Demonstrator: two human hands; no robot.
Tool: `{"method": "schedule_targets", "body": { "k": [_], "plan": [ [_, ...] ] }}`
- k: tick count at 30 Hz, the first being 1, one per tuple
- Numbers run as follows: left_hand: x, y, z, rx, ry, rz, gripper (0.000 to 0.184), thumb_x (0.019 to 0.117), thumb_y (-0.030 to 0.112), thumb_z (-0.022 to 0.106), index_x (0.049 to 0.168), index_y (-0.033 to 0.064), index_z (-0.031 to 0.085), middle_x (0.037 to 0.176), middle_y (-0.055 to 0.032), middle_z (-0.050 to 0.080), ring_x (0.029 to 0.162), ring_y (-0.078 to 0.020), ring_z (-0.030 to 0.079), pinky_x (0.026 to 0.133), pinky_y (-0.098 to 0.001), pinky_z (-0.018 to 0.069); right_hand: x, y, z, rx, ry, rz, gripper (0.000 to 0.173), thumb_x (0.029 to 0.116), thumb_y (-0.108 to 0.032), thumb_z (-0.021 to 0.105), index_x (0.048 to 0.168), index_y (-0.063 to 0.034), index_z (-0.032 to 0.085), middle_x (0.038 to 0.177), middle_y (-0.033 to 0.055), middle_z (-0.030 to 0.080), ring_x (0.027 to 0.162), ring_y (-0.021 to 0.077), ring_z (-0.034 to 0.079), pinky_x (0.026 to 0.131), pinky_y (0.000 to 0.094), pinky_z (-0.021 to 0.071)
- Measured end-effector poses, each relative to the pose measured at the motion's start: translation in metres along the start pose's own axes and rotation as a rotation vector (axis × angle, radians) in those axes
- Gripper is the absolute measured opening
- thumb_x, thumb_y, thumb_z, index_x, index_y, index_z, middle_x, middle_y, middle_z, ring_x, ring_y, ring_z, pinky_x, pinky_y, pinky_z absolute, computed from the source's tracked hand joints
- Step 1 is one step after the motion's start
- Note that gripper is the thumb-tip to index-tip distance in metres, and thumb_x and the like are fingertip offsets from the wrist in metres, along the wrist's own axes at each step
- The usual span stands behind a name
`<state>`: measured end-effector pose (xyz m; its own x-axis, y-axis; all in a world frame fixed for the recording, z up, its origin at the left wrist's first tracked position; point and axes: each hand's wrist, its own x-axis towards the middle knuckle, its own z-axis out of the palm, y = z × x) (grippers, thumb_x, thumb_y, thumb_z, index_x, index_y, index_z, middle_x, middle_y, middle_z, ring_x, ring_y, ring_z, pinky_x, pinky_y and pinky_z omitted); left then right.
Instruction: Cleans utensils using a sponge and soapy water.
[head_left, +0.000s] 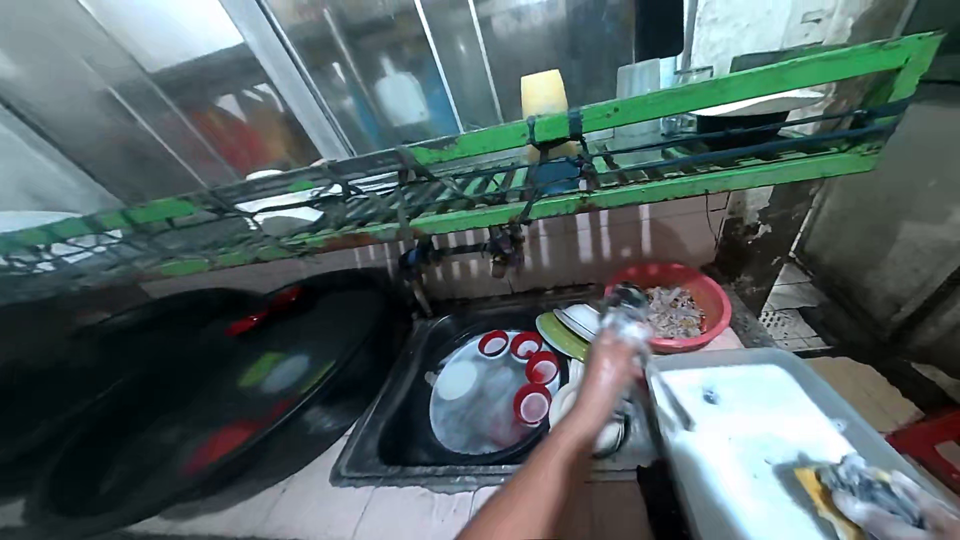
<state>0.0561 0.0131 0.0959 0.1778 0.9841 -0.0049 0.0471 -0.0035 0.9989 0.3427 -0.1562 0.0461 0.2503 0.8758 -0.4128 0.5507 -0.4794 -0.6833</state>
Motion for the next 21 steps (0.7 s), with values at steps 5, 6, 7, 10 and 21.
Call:
{"method": "schedule_targets", "body": {
  "k": [5,6,7,10,21],
  "plan": [
    [0.043,-0.031,-0.119,0.684,0.101,-0.136,0.038,0.1068,0.013,0.05,0.143,0.0035,0.053,0.112,-0.02,0.067,0.089,-0.029,0.068,0.081,-0.0461,0.0568,0.004,0.001,0.026,-0.278,-0.011,-0.096,0.066,0.0931,-0.017,0.069,0.147,0.011,0.042,0.141,0.0375,0.051,0.132,0.052,0.051,0.11,0.0665,0.0392],
    [0.049,-0.05,-0.145,0.796,0.096,-0.176,0.04,0.1049,0.01,0.052,0.145,0.0037,0.053,0.123,-0.0239,0.065,0.099,-0.0351,0.068,0.088,-0.0518,0.0562,0.005,0.002,0.032,-0.329,-0.028,-0.117,0.063,0.094,-0.019,0.069,0.146,0.0086,0.046,0.142,0.0347,0.053,0.133,0.0502,0.052,0.111,0.0653,0.0391],
    [0.053,-0.069,-0.169,0.911,0.082,-0.223,0.041,0.1037,0.009,0.053,0.144,0.0036,0.053,0.127,-0.0261,0.063,0.104,-0.0392,0.067,0.092,-0.0559,0.0549,0.006,0.002,0.037,-0.371,-0.037,-0.126,0.06,0.0954,-0.022,0.068,0.145,0.0054,0.049,0.142,0.0317,0.054,0.133,0.0483,0.052,0.111,0.0644,0.0393],
    [0.056,-0.112,-0.224,1.15,-0.029,-0.364,0.036,0.1062,0.021,0.052,0.138,0.0077,0.062,0.133,-0.0235,0.064,0.123,-0.0406,0.061,0.106,-0.059,0.0462,0.009,0.001,0.049,-0.455,0.025,-0.131,0.06,0.0926,-0.032,0.07,0.141,0.0009,0.056,0.142,0.0273,0.056,0.134,0.0469,0.051,0.11,0.0649,0.0402],
    [0.05,-0.034,-0.002,1.063,-0.5,0.125,0.034,0.1037,0.009,0.049,0.132,0.0076,0.068,0.144,-0.0139,0.059,0.137,-0.0286,0.052,0.118,-0.0456,0.039,0.029,0.004,0.05,-0.237,0.175,0.023,0.06,0.0878,-0.023,0.075,0.141,-0.0032,0.057,0.141,0.0222,0.058,0.132,0.0399,0.055,0.108,0.06,0.0449]
  ]
}}
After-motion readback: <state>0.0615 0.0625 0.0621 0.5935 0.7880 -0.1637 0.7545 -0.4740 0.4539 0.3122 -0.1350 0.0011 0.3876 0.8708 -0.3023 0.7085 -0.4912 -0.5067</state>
